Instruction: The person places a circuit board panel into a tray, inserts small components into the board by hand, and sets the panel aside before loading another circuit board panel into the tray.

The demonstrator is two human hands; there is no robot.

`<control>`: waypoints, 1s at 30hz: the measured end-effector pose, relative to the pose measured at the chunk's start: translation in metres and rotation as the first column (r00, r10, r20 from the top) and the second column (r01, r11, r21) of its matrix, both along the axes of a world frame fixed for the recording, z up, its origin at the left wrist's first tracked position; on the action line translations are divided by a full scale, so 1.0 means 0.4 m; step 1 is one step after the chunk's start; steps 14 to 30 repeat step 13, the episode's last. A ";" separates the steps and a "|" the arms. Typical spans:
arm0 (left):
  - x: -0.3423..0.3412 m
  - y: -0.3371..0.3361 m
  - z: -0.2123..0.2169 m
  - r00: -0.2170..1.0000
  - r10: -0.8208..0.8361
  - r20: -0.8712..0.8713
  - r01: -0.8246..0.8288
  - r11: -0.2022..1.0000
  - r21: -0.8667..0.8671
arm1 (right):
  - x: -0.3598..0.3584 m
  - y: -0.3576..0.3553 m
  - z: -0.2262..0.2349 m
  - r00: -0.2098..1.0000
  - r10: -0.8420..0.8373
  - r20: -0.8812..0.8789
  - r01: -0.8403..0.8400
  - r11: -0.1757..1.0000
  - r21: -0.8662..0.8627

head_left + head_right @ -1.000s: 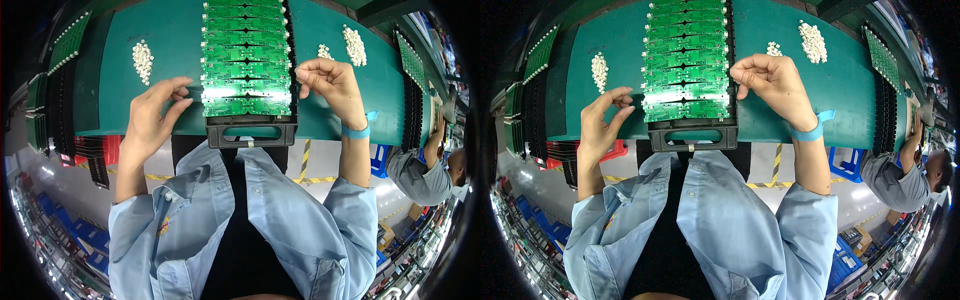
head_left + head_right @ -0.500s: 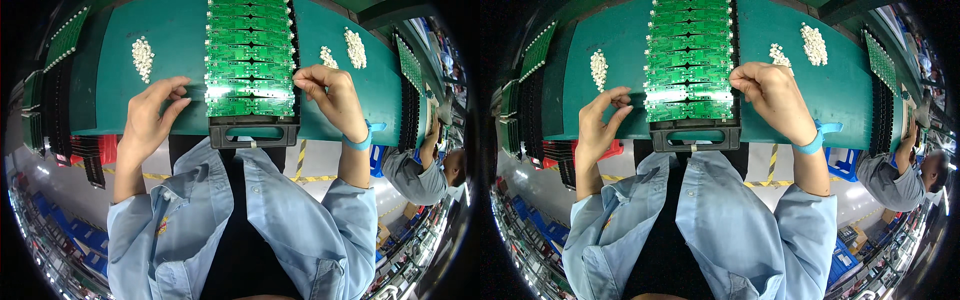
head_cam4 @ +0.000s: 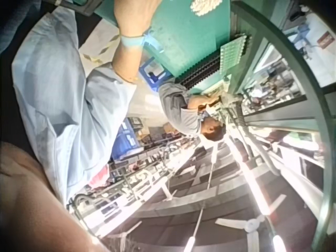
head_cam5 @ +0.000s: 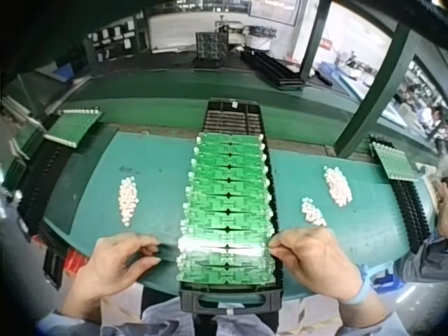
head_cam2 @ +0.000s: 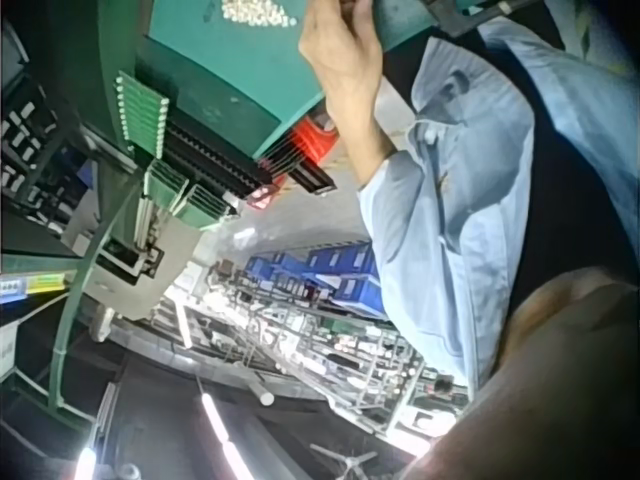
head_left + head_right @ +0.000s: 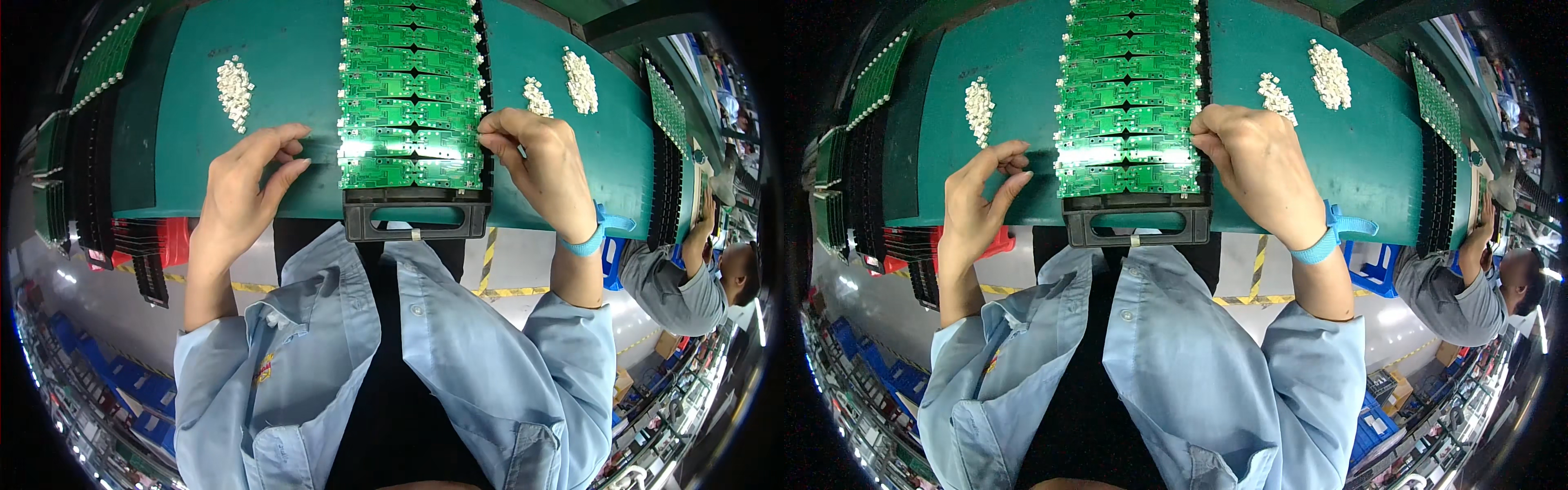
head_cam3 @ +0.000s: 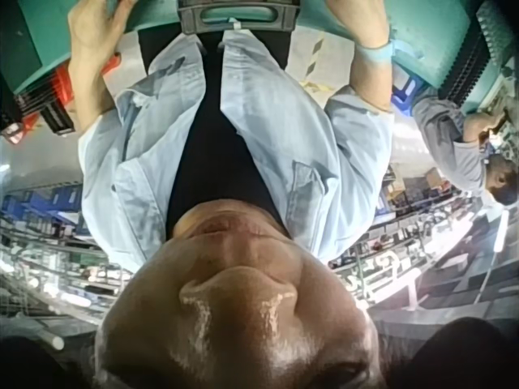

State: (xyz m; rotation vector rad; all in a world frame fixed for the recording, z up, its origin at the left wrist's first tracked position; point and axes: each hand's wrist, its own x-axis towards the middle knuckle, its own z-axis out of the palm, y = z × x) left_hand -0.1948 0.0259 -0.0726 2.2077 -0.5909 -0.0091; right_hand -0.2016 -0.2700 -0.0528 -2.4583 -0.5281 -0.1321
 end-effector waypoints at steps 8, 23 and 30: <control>-0.012 0.005 0.003 0.999 0.041 0.013 -0.041 0.999 0.010 | 0.123 -0.215 -0.003 0.871 -0.472 0.139 0.452 0.879 0.150; -0.009 -0.010 0.012 1.000 0.017 0.011 -0.017 1.000 0.021 | 0.220 -0.349 -0.043 0.862 -0.465 0.204 0.504 0.829 -0.242; -0.009 -0.010 0.012 1.000 0.017 0.011 -0.017 1.000 0.021 | 0.220 -0.349 -0.043 0.862 -0.465 0.204 0.504 0.829 -0.242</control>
